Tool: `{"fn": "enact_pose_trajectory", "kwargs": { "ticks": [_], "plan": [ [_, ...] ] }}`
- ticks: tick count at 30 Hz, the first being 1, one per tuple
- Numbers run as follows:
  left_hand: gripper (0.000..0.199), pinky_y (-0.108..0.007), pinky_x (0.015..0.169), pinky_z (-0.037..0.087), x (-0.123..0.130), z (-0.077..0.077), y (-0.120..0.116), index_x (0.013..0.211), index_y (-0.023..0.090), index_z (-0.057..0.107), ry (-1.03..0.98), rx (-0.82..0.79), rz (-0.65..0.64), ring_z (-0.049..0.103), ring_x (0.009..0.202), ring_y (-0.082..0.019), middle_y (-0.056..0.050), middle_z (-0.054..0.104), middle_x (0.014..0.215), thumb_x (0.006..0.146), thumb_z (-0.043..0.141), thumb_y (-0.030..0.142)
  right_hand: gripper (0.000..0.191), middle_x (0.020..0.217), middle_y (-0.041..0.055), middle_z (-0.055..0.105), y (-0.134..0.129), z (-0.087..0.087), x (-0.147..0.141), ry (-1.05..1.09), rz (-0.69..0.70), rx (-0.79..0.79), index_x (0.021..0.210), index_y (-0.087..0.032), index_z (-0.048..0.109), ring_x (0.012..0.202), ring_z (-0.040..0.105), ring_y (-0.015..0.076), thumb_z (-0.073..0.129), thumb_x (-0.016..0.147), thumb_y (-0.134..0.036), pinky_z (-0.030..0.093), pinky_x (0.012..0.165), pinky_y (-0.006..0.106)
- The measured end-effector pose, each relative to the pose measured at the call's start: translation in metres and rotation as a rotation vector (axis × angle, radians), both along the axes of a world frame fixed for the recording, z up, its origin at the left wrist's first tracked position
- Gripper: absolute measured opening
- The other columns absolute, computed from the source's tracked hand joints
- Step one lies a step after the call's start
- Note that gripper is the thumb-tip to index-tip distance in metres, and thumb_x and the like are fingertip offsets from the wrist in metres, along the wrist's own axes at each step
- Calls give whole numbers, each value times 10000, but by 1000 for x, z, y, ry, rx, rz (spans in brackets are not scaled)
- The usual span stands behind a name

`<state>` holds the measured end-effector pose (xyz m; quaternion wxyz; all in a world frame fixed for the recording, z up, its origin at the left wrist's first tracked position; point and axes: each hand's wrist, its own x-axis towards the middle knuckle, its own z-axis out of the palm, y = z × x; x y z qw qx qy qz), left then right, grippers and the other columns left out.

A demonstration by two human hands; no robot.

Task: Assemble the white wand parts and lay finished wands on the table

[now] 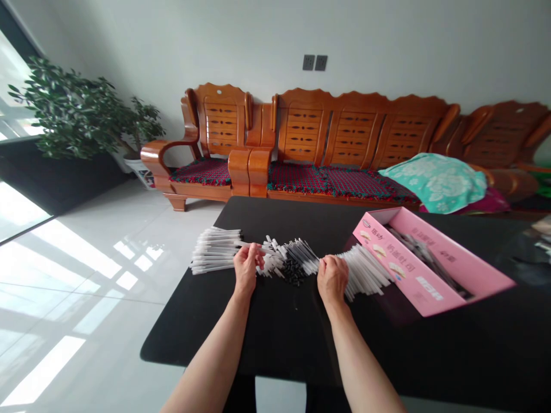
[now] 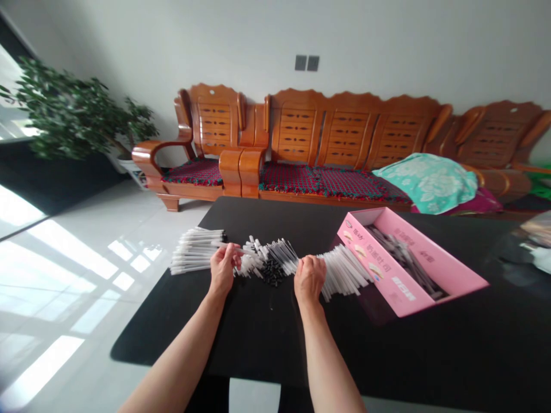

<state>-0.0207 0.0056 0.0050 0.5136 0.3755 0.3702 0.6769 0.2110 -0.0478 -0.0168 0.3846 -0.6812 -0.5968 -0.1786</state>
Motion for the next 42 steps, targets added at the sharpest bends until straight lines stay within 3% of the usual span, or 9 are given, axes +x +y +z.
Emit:
{"fn": "enact_pose_trajectory", "kwargs": {
  "ticks": [4,10,16,19,23,28,32,39,42],
  "plan": [
    [387,-197,405,430,3,3,-5,889,109,668,43,21,-189,532,449,-86,-23,652,662,826,689,490,194,909,113,663,0,6,-10,30,43,2,857,-162,635,894,568,248,469,945,-215,422,950,459],
    [393,-233,459,486,13,11,-17,931,99,695,192,72,-518,572,485,-111,-40,657,681,830,692,479,280,1053,116,687,-8,23,-47,63,478,88,1197,-146,613,1019,605,234,467,978,-241,437,1016,446],
    [349,-190,483,424,6,12,-10,984,111,702,112,94,-416,496,492,-73,19,564,588,832,708,425,237,875,93,695,-18,32,-63,230,625,-76,1007,-161,682,829,619,217,463,970,-242,488,795,367],
    [327,-185,484,413,1,10,-7,916,115,708,39,70,-407,500,516,-72,6,580,628,828,709,429,209,783,55,679,-22,38,-60,495,703,-239,929,-172,685,709,609,175,524,940,-305,469,668,296],
    [342,-203,508,439,2,8,-10,922,112,729,93,34,-547,561,545,-102,-23,623,644,815,722,437,329,603,-1,619,-23,43,-55,957,891,-615,940,-159,679,417,431,85,502,952,-436,292,416,218],
    [347,-211,526,455,8,11,-16,923,104,747,173,36,-675,585,546,-112,-38,649,636,823,716,435,411,590,-8,608,-23,43,-50,1291,1062,-882,995,-141,633,341,377,66,481,940,-520,237,350,200],
    [318,-226,501,462,14,12,-17,823,108,741,166,24,-562,590,506,-126,-30,642,582,796,741,425,399,491,-71,431,-22,44,-52,1155,975,-753,884,-151,631,361,269,54,478,947,-514,204,368,201],
    [259,-231,534,489,18,8,-16,803,124,753,115,31,-395,581,530,-112,-26,672,659,781,758,382,328,740,68,657,-19,37,-66,369,647,-291,890,-204,678,638,598,178,412,989,-369,415,616,289],
    [277,-243,547,490,16,8,-15,812,124,748,119,17,-419,570,528,-116,-25,659,636,782,755,399,340,687,60,649,-19,36,-67,459,671,-305,898,-218,687,593,589,180,421,984,-411,415,577,291]
  ]
}}
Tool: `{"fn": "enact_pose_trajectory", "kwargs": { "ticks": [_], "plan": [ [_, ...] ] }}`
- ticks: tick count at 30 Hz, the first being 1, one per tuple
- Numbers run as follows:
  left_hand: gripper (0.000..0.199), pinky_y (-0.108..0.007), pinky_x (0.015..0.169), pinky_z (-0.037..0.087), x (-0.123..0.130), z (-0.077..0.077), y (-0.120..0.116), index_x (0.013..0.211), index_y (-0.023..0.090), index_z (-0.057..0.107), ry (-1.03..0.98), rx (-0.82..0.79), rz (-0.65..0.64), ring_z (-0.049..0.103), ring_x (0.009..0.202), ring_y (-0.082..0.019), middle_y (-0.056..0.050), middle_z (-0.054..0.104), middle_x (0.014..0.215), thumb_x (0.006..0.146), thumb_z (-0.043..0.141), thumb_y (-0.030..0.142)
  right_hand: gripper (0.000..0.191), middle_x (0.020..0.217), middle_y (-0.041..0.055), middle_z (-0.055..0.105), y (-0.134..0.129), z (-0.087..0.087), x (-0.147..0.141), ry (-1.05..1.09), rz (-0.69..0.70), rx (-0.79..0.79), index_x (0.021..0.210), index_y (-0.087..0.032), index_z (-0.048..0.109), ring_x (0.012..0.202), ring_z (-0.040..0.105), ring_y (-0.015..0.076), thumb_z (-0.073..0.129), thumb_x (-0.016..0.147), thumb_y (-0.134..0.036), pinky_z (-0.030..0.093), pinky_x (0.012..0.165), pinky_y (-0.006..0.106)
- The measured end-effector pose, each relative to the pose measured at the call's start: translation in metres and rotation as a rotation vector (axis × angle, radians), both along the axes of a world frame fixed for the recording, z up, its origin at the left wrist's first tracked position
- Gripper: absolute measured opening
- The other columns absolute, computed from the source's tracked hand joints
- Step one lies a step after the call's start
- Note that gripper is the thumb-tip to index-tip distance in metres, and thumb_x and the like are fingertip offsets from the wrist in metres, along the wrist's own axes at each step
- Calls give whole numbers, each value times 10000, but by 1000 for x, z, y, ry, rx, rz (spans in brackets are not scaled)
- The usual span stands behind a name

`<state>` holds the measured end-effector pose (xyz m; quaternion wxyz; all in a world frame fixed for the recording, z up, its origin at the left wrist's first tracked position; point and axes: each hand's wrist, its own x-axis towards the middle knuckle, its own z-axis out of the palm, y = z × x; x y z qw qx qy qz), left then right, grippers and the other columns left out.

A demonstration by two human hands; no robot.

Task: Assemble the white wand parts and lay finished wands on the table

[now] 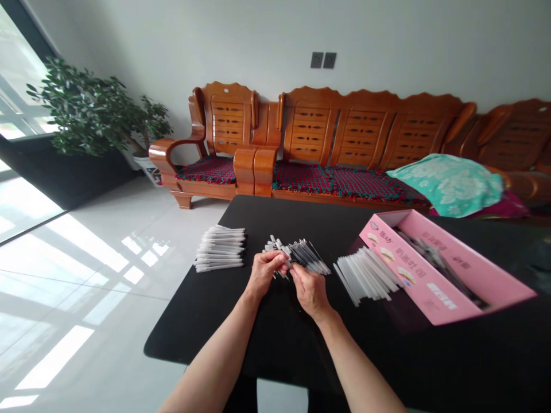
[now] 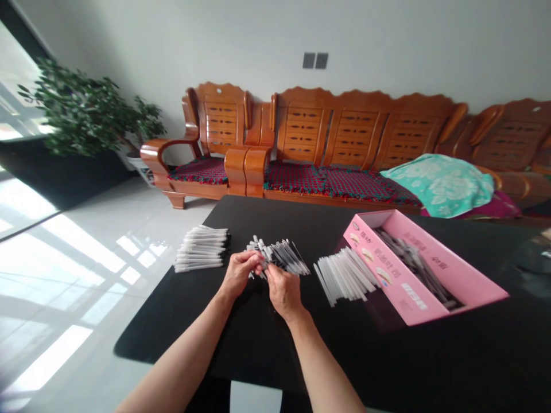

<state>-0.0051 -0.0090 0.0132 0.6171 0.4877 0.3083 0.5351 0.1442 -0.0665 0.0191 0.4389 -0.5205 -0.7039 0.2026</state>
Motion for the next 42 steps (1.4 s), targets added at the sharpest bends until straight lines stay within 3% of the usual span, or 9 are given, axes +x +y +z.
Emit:
{"fn": "enact_pose_trajectory", "kwargs": {
  "ticks": [5,9,12,18,21,26,30,34,42],
  "plan": [
    [343,-251,533,466,-6,1,1,805,106,734,26,-27,-172,542,514,-119,-27,609,580,776,754,448,461,598,-1,620,-2,5,11,523,367,-577,1010,-143,641,361,408,78,445,952,-556,269,371,201],
    [360,-252,504,455,-3,1,-2,789,101,722,-1,-51,-224,530,491,-117,-26,599,571,761,766,456,474,485,-64,503,-3,7,17,647,495,-729,997,-133,621,299,256,50,453,939,-572,197,336,192],
    [325,-266,529,482,2,1,-2,793,108,729,19,-18,-137,561,501,-131,-28,620,576,766,764,431,418,478,-77,413,-2,6,13,465,340,-495,896,-160,631,358,283,66,436,966,-522,261,390,207],
    [314,-228,527,461,-7,-1,14,776,124,730,-70,-24,321,541,508,-100,-8,638,606,759,753,437,286,741,71,703,-2,-8,13,-265,-119,158,979,-194,694,641,649,186,437,989,-318,439,609,275],
    [333,-229,510,449,-11,0,16,812,119,736,9,7,300,539,501,-108,-11,630,598,780,730,450,301,928,101,754,0,-14,18,-308,-226,280,1135,-189,672,796,710,210,420,999,-282,497,710,288],
    [368,-210,489,390,-8,-3,7,1092,170,723,336,195,367,485,460,-90,23,600,597,837,679,432,359,1066,107,742,7,-15,29,-288,-383,286,1233,-153,615,879,707,206,361,1012,-280,495,770,289],
    [228,-211,565,396,-11,-9,9,957,209,718,564,303,549,510,540,-102,25,624,661,798,728,372,336,834,105,727,9,-16,64,-305,-690,279,1054,-139,688,728,650,222,429,977,-337,438,668,307],
    [99,-229,611,409,-13,-15,13,826,202,718,740,377,561,535,571,-110,0,643,732,812,706,299,283,801,128,681,5,-19,104,-419,-890,322,908,-144,737,741,587,251,488,904,-277,404,684,362],
    [169,-239,608,415,-13,-21,14,927,215,754,822,443,543,518,561,-99,-24,637,844,832,707,347,230,654,100,556,2,-24,114,-559,-882,260,689,-171,660,676,500,237,506,838,-253,364,674,396]
  ]
}}
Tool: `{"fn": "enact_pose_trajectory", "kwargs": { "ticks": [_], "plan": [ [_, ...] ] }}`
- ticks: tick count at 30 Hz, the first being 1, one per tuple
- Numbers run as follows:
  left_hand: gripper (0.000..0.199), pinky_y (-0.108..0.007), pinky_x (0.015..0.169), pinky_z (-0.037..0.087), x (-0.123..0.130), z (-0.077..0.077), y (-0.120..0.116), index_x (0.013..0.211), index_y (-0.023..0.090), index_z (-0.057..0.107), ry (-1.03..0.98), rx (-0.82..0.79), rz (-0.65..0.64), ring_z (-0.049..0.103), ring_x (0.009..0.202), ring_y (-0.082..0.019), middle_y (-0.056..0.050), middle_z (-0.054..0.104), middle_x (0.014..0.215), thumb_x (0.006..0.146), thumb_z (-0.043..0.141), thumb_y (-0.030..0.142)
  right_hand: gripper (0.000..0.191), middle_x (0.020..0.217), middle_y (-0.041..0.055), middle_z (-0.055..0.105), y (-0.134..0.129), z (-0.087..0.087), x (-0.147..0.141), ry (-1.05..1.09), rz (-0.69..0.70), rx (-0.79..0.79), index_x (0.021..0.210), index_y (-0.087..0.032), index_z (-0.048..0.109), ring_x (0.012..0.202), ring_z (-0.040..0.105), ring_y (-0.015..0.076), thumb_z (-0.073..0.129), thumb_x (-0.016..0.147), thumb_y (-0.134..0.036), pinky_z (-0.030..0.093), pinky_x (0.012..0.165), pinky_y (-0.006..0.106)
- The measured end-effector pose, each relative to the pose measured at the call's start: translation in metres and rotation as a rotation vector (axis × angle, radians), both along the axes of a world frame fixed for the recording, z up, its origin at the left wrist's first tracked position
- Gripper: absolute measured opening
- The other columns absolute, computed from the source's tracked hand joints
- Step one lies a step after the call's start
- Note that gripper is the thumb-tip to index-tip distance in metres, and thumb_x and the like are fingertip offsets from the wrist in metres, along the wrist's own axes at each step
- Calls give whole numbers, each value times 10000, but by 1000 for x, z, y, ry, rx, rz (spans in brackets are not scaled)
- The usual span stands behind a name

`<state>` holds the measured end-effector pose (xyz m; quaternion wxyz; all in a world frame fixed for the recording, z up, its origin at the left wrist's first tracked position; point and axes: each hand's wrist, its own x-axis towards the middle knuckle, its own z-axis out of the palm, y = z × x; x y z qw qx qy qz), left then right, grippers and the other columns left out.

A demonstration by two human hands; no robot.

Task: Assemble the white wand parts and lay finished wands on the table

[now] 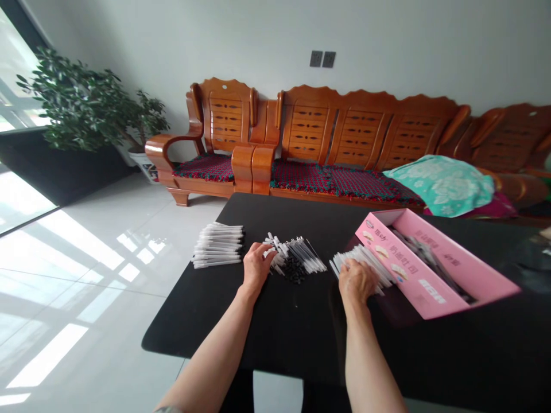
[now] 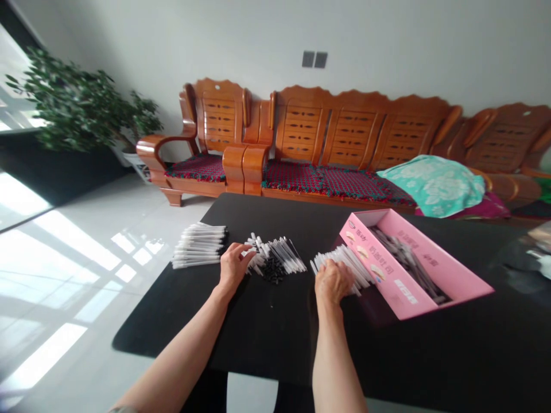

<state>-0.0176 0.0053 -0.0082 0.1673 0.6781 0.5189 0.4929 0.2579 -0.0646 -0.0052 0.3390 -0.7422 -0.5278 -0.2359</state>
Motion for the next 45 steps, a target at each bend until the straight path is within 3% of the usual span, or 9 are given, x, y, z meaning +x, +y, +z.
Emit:
{"fn": "enact_pose_trajectory", "kwargs": {
  "ticks": [8,14,19,23,31,34,38,45],
  "plan": [
    [170,-246,612,424,-1,-3,0,942,242,761,-19,-1,-12,505,544,-96,-24,639,882,830,715,362,184,681,66,511,2,-6,-1,76,58,62,762,-197,633,723,495,244,501,867,-271,369,742,432],
    [160,-250,636,428,-3,-2,-1,964,242,754,67,-31,-28,549,623,-117,-36,654,965,830,715,321,164,730,82,585,3,-3,-12,20,11,3,825,-177,671,726,501,236,518,867,-216,347,717,374],
    [181,-248,624,430,-3,-1,-2,992,245,746,44,-17,-6,544,609,-110,-39,645,976,842,703,338,143,768,92,651,5,-2,-25,-32,71,26,826,-164,685,740,533,229,562,876,-219,345,723,354],
    [170,-251,634,435,-8,5,-1,979,222,741,2,8,73,517,570,-99,-38,649,939,871,668,331,157,787,90,676,7,-2,-33,-51,125,64,830,-163,678,759,554,226,562,902,-241,346,738,342],
    [172,-274,724,454,-44,21,1,919,210,748,106,-70,339,612,735,-155,-41,670,928,899,577,211,148,745,78,677,10,-5,-32,-83,145,171,848,-147,671,726,578,209,561,916,-220,370,727,322],
    [133,-278,717,465,-60,22,-2,920,228,752,207,-145,293,622,763,-163,-37,652,979,839,649,206,146,737,78,673,10,-5,-32,-79,146,186,843,-147,671,717,581,208,561,913,-212,375,719,321],
    [249,-289,722,483,-76,20,-7,1014,242,747,336,-196,195,623,785,-167,-45,610,1098,768,729,205,147,734,79,669,10,-6,-33,-73,148,198,844,-144,672,709,583,208,552,911,-199,382,715,322],
    [175,-306,756,495,-82,14,-6,932,235,766,394,-218,190,631,799,-176,-52,600,1093,787,692,170,149,737,82,668,10,-9,-32,-40,133,192,852,-148,674,702,577,215,539,898,-187,384,705,330]
  ]
}}
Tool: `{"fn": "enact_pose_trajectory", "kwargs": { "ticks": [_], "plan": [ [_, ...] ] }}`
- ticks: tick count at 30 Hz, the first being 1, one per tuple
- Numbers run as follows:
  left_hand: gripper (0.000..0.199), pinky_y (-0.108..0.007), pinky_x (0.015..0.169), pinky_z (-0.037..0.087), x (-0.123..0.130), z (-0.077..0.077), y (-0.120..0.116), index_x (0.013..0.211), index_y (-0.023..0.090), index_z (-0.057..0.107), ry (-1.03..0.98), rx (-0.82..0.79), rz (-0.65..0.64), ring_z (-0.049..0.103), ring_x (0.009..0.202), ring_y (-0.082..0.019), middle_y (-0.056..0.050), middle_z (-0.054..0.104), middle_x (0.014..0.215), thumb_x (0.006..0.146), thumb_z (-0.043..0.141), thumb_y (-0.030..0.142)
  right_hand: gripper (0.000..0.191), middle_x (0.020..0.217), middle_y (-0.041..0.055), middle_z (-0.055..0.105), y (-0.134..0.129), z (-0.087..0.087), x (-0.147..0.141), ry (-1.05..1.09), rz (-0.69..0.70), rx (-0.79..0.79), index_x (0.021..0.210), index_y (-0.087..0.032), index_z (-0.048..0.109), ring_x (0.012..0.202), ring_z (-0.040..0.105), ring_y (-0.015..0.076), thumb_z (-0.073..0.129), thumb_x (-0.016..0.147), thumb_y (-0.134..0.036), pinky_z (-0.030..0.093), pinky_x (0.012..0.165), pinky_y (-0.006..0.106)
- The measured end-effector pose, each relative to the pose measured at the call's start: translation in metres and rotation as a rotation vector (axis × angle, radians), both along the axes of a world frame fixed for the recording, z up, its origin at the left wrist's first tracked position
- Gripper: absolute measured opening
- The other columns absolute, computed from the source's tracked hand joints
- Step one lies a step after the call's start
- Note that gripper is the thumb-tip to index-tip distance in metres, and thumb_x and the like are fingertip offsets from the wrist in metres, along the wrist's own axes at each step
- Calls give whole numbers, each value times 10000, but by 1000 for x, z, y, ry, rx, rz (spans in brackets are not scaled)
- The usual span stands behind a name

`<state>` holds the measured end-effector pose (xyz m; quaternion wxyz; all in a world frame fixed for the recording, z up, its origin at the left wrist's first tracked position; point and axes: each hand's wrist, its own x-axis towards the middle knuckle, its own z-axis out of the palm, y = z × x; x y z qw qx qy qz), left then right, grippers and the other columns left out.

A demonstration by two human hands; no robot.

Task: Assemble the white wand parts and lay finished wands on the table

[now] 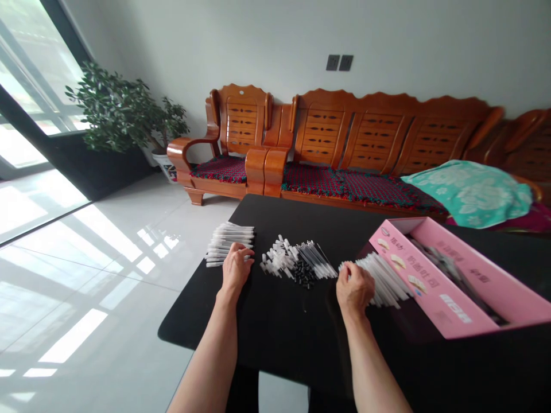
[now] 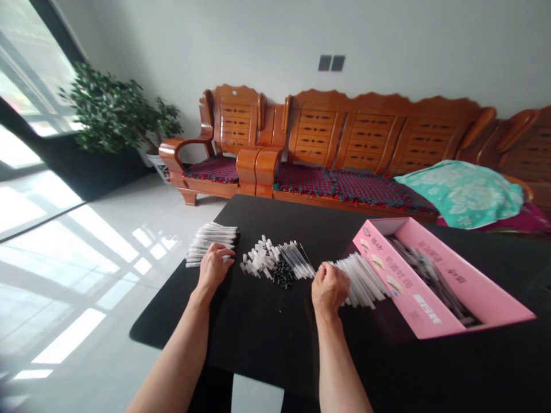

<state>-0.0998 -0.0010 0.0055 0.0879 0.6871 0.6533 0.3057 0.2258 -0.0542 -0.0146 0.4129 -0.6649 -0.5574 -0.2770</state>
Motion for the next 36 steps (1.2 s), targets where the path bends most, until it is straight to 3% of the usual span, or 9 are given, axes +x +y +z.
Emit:
{"fn": "enact_pose_trajectory", "kwargs": {
  "ticks": [8,12,19,22,24,28,31,36],
  "plan": [
    [94,-284,708,472,4,6,-3,852,233,754,-16,84,-3,650,788,-174,-28,656,1008,810,685,186,154,724,82,662,0,0,-1,3,4,12,849,-149,676,688,571,216,533,898,-179,396,695,330],
    [92,-257,630,446,12,11,-6,899,254,750,-48,236,14,670,726,-151,-4,717,1019,861,667,247,158,734,81,666,0,3,-4,7,29,17,860,-151,671,692,578,214,526,916,-183,405,698,333],
    [136,-212,693,513,49,24,-18,955,237,749,-218,537,-170,710,827,-146,-24,744,961,915,624,271,148,774,80,666,-6,16,-35,48,249,34,922,-155,643,743,590,213,514,961,-215,419,732,341],
    [155,-218,777,545,74,31,-26,995,238,738,-297,516,-353,708,870,-144,-34,738,994,931,599,258,151,786,67,652,-10,23,-55,74,414,-28,916,-171,618,767,576,210,481,976,-193,421,761,346],
    [229,-236,811,559,90,30,-29,1137,243,694,-323,471,-461,708,875,-143,-40,733,1035,936,584,240,153,788,65,643,-12,25,-63,87,495,-56,912,-172,604,777,571,209,470,982,-193,421,773,350],
    [514,-299,889,566,112,18,-34,1450,246,445,-351,325,-619,705,957,-162,-67,704,1165,947,498,158,191,776,62,625,-13,26,-67,77,567,-85,879,-178,583,759,555,204,440,997,-228,413,742,340],
    [517,-337,969,530,118,13,-39,1474,236,420,-362,232,-697,663,1107,-192,-95,680,1219,967,390,141,271,714,43,582,-12,24,-66,68,545,-122,784,-199,545,713,528,191,409,1011,-259,395,704,323],
    [472,-365,991,505,120,17,-44,1418,223,502,-424,174,-725,637,1148,-215,-115,672,1222,977,344,167,328,683,34,579,-10,21,-65,119,548,-139,739,-208,529,679,531,174,381,1023,-278,398,684,308]
  ]
}}
